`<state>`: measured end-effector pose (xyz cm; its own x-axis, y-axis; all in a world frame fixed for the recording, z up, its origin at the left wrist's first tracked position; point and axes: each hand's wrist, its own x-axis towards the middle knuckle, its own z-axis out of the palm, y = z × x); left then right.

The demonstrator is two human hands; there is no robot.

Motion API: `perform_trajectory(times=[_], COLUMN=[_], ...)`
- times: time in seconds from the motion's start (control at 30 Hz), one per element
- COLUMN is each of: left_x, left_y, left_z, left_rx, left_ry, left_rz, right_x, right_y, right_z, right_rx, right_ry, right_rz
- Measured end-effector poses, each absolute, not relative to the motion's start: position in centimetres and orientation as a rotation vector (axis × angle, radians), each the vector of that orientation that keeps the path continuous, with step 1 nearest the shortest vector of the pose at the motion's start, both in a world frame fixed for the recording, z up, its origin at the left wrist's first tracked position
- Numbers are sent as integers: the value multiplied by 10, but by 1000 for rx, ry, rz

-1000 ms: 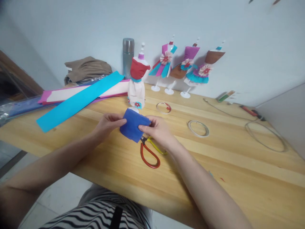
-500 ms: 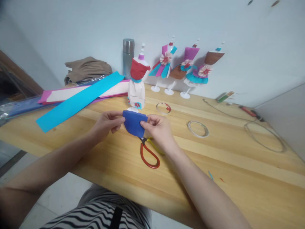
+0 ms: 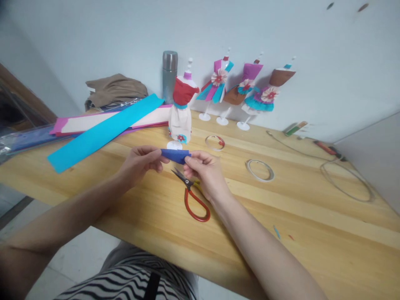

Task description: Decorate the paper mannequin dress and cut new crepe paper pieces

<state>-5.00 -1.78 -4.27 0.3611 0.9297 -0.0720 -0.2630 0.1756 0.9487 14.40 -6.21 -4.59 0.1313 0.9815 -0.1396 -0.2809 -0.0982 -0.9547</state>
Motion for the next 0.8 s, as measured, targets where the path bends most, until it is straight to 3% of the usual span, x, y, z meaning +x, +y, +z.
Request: perform_trajectory(times=[0.47,0.8], left_x=[-48,-50], left_y=[-19,-15], left_z=[-44,-47], left_rx=[1063,1066], left_ry=[838,802], left_rz=[1075,918], right_x=[140,144], right_y=[-61,-59], right_z=[-48,-51], right_rx=[-1064,-1071], right_ry=[-790,-845], right_rz=[1361,1339])
